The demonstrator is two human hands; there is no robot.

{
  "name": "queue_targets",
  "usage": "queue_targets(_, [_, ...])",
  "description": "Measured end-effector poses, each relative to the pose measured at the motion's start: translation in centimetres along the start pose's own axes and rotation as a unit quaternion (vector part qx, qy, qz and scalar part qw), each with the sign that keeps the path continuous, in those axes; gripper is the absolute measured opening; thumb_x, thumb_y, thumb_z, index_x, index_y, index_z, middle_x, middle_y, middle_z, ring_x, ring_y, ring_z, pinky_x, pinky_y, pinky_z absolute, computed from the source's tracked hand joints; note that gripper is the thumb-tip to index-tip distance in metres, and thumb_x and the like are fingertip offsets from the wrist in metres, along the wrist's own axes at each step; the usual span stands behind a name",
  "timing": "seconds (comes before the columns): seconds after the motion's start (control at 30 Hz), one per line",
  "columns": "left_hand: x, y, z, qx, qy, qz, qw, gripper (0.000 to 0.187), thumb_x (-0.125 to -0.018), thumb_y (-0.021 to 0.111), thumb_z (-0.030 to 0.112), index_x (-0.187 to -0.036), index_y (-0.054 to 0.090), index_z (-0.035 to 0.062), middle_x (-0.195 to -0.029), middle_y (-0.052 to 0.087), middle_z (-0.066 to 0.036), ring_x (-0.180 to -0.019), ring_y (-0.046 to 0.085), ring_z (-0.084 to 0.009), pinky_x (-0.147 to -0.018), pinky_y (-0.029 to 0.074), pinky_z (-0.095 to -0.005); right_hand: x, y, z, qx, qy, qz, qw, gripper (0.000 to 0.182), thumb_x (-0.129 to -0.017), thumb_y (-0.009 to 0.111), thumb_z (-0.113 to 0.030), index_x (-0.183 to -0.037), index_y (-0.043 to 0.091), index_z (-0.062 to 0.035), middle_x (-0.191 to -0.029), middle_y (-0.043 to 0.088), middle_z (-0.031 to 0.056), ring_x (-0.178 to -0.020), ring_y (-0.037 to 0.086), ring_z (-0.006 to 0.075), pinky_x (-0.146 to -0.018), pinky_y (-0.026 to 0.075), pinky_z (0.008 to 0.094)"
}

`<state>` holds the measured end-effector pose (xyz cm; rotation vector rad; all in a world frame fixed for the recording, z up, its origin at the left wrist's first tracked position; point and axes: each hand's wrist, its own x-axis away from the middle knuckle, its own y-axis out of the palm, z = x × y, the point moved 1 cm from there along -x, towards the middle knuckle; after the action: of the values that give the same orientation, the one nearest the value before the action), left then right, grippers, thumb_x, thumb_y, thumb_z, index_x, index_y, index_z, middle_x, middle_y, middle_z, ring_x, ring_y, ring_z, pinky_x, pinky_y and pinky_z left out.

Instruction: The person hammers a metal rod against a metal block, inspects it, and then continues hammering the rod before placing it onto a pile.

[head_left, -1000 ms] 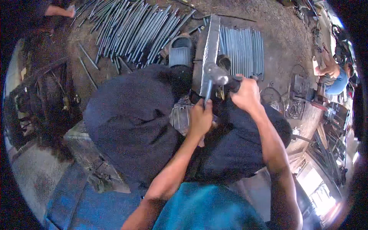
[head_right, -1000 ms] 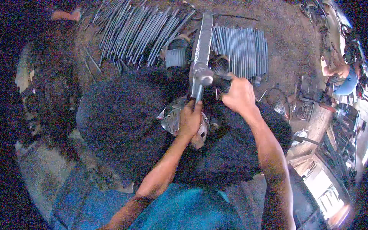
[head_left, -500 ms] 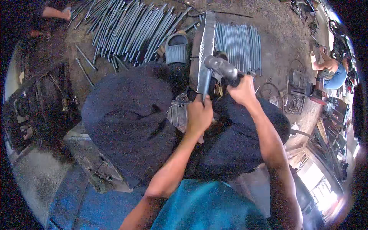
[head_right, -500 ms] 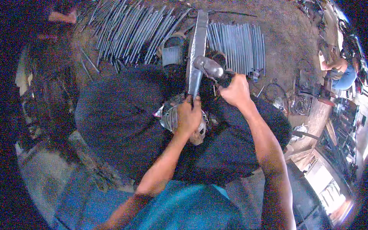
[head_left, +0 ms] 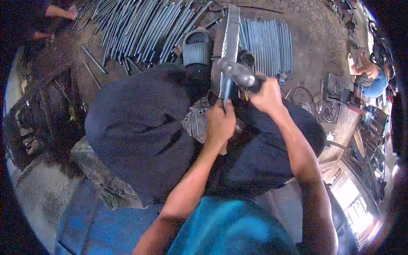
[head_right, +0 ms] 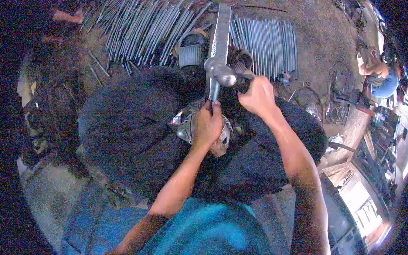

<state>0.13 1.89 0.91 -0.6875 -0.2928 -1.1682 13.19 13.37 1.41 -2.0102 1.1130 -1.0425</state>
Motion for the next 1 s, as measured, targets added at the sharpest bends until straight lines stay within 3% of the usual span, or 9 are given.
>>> queue_targets(0.27, [0.0,-0.5,-0.9,0.003,-0.033,-0.003,0.999,0.037,-0.094,0.047,0.03,-0.09,0.06,-0.0053,-0.068,0.061,-0.025,-0.067,0.061,-0.0426,-0.063,0.045,-0.0492,2.1,-5.5,-5.4,-0.276,-0.019,0.177,0.945,0.026,-0.07,0.073,-0.008,-0.094,0.067,0.0003,-0.081,0.068,0.0062,-0.072,0.063,0.0135,-0.072,0.051,0.0304])
queue_targets(0.33, [-0.1,-0.2,-1.3,0.012,-0.025,-0.006,1.0,0.033,-0.093,0.049,0.025,-0.089,0.059,-0.0066,-0.068,0.059,-0.029,-0.069,0.061,-0.0466,-0.063,0.045,-0.0509,2.4,-6.4,-4.4,-0.21,-0.153,0.18,0.949,0.023,-0.075,0.071,-0.01,-0.095,0.067,0.0002,-0.085,0.067,0.0052,-0.077,0.064,0.015,-0.076,0.051,0.032])
queue_targets(0.37, [-0.1,-0.2,-1.3,0.02,-0.014,-0.006,1.0,0.033,-0.093,0.049,0.025,-0.089,0.059,-0.0067,-0.067,0.059,-0.029,-0.069,0.061,-0.0469,-0.063,0.045,-0.0512,2.1,-3.6,-0.2,0.2,-0.234,0.215,0.927,0.028,-0.07,0.074,-0.011,-0.093,0.066,0.0025,-0.088,0.069,0.009,-0.083,0.065,0.0182,-0.08,0.051,0.0346])
queue_targets(0.47, [-0.3,-0.4,-0.7,0.007,-0.001,-0.004,1.0,0.033,-0.092,0.049,0.025,-0.089,0.059,-0.0067,-0.067,0.059,-0.029,-0.07,0.06,-0.0475,-0.063,0.045,-0.0518,0.9,-1.7,-0.4,-0.107,-0.089,0.078,0.987,0.027,-0.069,0.068,-0.017,-0.09,0.067,-0.0002,-0.081,0.069,0.0166,-0.076,0.068,0.0296,-0.077,0.051,0.0383])
queue_targets(0.63, [0.1,-0.1,-1.2,-0.011,0.026,0.028,0.999,0.033,-0.092,0.049,0.024,-0.09,0.059,-0.0066,-0.069,0.059,-0.029,-0.071,0.061,-0.0474,-0.064,0.044,-0.0524,-0.3,-4.7,-0.3,0.058,0.048,0.079,0.994,0.034,-0.063,0.065,-0.015,-0.094,0.067,0.0011,-0.08,0.065,0.0262,-0.082,0.066,0.0402,-0.074,0.052,0.0439])
queue_targets(0.73, [-0.2,0.3,-0.5,-0.008,0.006,-0.006,1.0,0.034,-0.093,0.048,0.025,-0.09,0.059,-0.0068,-0.069,0.06,-0.03,-0.071,0.061,-0.0476,-0.065,0.045,-0.0535,-0.1,-8.7,-0.6,-0.022,-0.004,0.1,0.995,0.032,-0.063,0.069,-0.013,-0.092,0.067,-0.0003,-0.07,0.064,0.0191,-0.061,0.062,0.0326,-0.065,0.051,0.0394])
queue_targets(0.8, [0.1,0.4,-0.8,-0.046,-0.004,-0.005,0.999,0.035,-0.094,0.048,0.027,-0.091,0.058,-0.0067,-0.07,0.061,-0.03,-0.071,0.06,-0.0487,-0.066,0.045,-0.0547,0.6,-13.5,2.3,0.44,-0.377,0.196,0.791,0.028,-0.071,0.072,-0.012,-0.093,0.063,0.0025,-0.084,0.068,0.0095,-0.073,0.063,0.0205,-0.069,0.049,0.0342])
queue_targets(0.87, [0.0,0.2,-0.6,-0.056,-0.005,-0.011,0.998,0.036,-0.094,0.048,0.027,-0.092,0.058,-0.0066,-0.071,0.061,-0.03,-0.071,0.06,-0.0493,-0.067,0.045,-0.0552,1.9,-18.1,-7.6,-0.174,-0.017,0.184,0.967,0.021,-0.081,0.066,-0.009,-0.096,0.058,0.0014,-0.078,0.061,0.0059,-0.069,0.056,0.0155,-0.065,0.045,0.0299])
queue_targets(1.0, [0.1,0.5,-0.7,-0.062,-0.021,-0.006,0.998,0.035,-0.095,0.047,0.028,-0.093,0.056,-0.0062,-0.074,0.061,-0.031,-0.072,0.059,-0.0506,-0.068,0.045,-0.0563,1.5,-19.4,-9.2,-0.331,-0.128,0.213,0.91,0.019,-0.082,0.06,0.0,-0.098,0.05,0.0,-0.079,0.056,0.0093,-0.064,0.052,0.0138,-0.062,0.042,0.0241])
